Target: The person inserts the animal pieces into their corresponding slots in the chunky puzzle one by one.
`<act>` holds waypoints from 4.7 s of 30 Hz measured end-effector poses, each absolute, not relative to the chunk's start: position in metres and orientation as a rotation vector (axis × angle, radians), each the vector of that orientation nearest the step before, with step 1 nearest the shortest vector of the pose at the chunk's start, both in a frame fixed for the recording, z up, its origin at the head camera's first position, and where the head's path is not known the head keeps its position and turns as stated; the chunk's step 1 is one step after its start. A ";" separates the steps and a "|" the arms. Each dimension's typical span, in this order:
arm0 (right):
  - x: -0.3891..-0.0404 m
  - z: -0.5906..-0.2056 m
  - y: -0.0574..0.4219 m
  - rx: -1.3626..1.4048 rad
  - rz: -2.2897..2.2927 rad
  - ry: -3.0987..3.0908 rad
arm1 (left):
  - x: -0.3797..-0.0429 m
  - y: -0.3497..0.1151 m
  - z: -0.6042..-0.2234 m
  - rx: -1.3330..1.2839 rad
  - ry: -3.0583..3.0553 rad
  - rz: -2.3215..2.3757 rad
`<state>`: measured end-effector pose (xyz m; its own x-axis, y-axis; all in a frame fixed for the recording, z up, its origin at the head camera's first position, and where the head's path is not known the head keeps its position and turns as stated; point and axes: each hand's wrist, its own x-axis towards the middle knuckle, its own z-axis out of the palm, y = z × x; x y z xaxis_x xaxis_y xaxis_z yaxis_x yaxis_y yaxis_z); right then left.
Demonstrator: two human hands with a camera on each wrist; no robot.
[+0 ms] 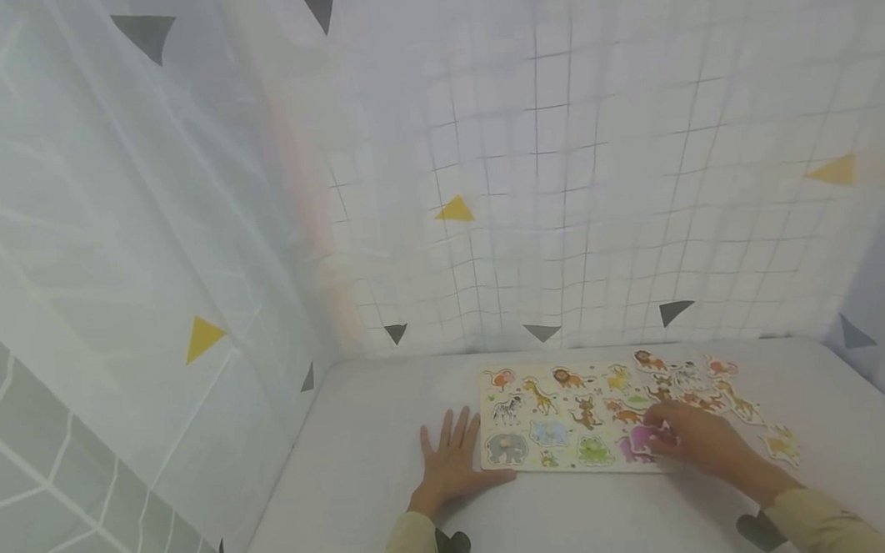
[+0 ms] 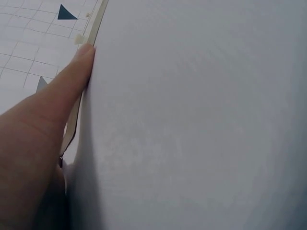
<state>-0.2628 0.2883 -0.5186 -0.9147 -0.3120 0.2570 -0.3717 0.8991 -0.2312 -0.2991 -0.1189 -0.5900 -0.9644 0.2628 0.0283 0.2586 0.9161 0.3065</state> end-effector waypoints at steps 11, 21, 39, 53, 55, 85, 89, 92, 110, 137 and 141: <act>-0.261 -0.518 0.283 0.550 0.428 -2.855 | -0.300 -0.118 -0.591 0.411 3.069 0.474; -0.262 -0.517 0.279 0.552 0.450 -2.891 | -0.299 -0.118 -0.586 0.407 3.058 0.493; -0.260 -0.519 0.279 0.572 0.511 -2.908 | -0.290 -0.115 -0.571 0.411 3.033 0.555; -0.263 -0.522 0.276 0.537 0.484 -2.954 | -0.291 -0.116 -0.578 0.421 3.053 0.533; -0.263 -0.521 0.276 0.540 0.484 -2.962 | -0.291 -0.116 -0.578 0.421 3.049 0.542; -0.263 -0.529 0.278 0.559 0.493 -2.944 | -0.295 -0.117 -0.581 0.410 3.062 0.529; -0.264 -0.529 0.282 0.529 0.476 -2.949 | -0.294 -0.117 -0.582 0.417 3.064 0.538; -0.263 -0.529 0.288 0.497 0.467 -2.958 | -0.292 -0.116 -0.578 0.415 3.047 0.557; -0.264 -0.539 0.324 0.470 0.360 -2.806 | -0.289 -0.117 -0.573 0.424 3.016 0.595; -0.261 -0.546 0.391 -0.010 0.104 -3.015 | -0.295 -0.117 -0.583 0.412 3.039 0.550; -0.259 -0.545 0.398 -0.063 0.079 -3.054 | -0.296 -0.117 -0.583 0.409 3.039 0.528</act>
<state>-0.2586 0.3982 -0.5448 -0.9955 0.0434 0.0847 0.0390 0.9978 -0.0533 -0.2955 -0.1170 -0.5834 -0.9650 0.2620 0.0153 0.2518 0.9077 0.3356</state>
